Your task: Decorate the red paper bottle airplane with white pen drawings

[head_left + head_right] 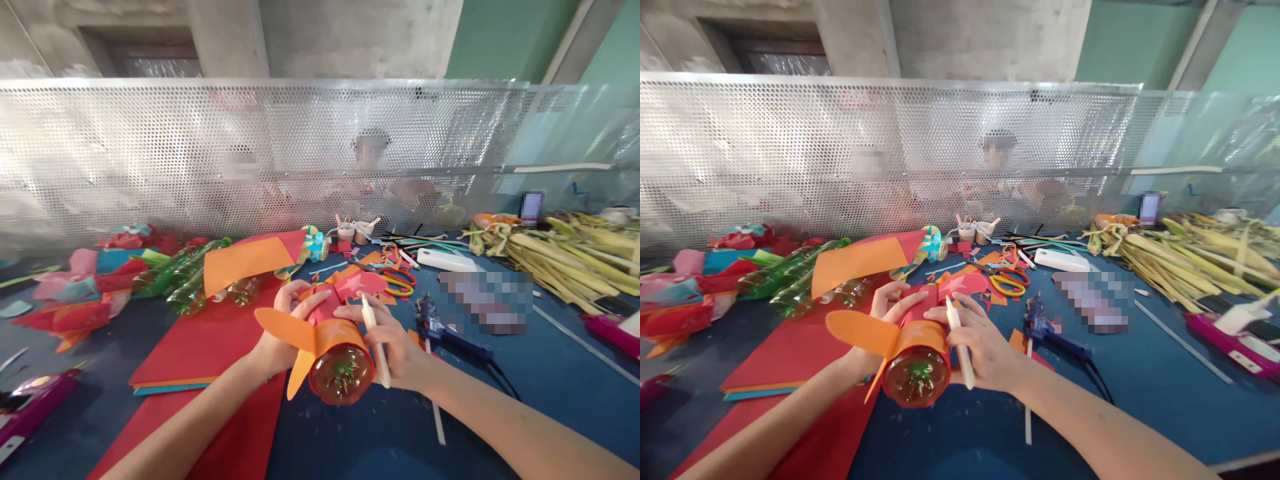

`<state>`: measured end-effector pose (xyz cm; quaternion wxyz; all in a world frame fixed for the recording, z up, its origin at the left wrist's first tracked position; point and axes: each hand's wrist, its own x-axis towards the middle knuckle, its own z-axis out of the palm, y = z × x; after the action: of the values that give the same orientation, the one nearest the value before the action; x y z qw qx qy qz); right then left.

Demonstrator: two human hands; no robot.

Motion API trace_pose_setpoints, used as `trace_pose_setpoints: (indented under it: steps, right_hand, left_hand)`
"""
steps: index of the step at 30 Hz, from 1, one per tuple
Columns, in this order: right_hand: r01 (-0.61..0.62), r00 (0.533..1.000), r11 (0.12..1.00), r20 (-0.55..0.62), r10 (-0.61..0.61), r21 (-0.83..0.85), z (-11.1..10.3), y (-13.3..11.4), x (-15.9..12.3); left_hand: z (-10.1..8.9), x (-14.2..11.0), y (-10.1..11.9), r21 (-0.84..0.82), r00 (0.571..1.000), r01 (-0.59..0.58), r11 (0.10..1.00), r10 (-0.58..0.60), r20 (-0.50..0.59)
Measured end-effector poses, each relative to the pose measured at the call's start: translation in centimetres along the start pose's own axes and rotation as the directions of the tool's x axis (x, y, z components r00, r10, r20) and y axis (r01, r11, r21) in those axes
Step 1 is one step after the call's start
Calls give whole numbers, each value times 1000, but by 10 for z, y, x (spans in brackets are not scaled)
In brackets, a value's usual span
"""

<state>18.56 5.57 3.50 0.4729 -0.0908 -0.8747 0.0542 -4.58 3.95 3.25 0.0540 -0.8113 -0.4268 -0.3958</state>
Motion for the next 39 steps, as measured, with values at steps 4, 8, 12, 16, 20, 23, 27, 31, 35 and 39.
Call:
trace_pose_setpoints:
  steps: [4, 8, 12, 16, 20, 23, 27, 31, 35, 39]
  right_hand:
    - [-21, 1000, 999, 14, 21, -33, -2, 1, 3]
    - [-107, 992, 993, -75, 103, -59, -3, 6, 9]
    - [-255, 959, 967, -133, 251, -10, -4, 14, 9]
    - [-300, 941, 954, -157, 299, 19, -5, 13, 7]
    - [-252, 956, 968, -161, 245, -22, -5, 11, 11]
    - [-321, 939, 947, -129, 318, -5, -6, 16, 11]
    - [-481, 875, 872, -11, 484, 91, -7, 27, 9]
    - [-579, 808, 790, 14, 589, 200, -9, 37, 6]
    - [-649, 749, 722, 35, 661, 240, -10, 51, 2]
    - [-671, 733, 687, 106, 672, 280, -10, 66, -5]
  left_hand:
    - [-2, 3, 2, 58, 1000, 2, 998, -2, 5]
    - [-13, 11, 5, 194, 999, 43, 980, -46, 10]
    - [-21, 16, 8, 407, 995, 102, 908, -94, -40]
    - [-19, 17, 15, 580, 996, 91, 810, -86, -36]
    - [-13, 17, 22, 654, 996, 55, 755, -83, 13]
    - [-8, 16, 21, 652, 990, 84, 754, -139, 34]
    - [-5, 17, 16, 605, 977, 112, 788, -198, 77]
    - [-7, 19, 15, 550, 970, 143, 823, -228, 88]
    - [-11, 20, 16, 538, 967, 153, 829, -238, 92]
    - [-14, 18, 12, 527, 971, 98, 844, -197, 135]
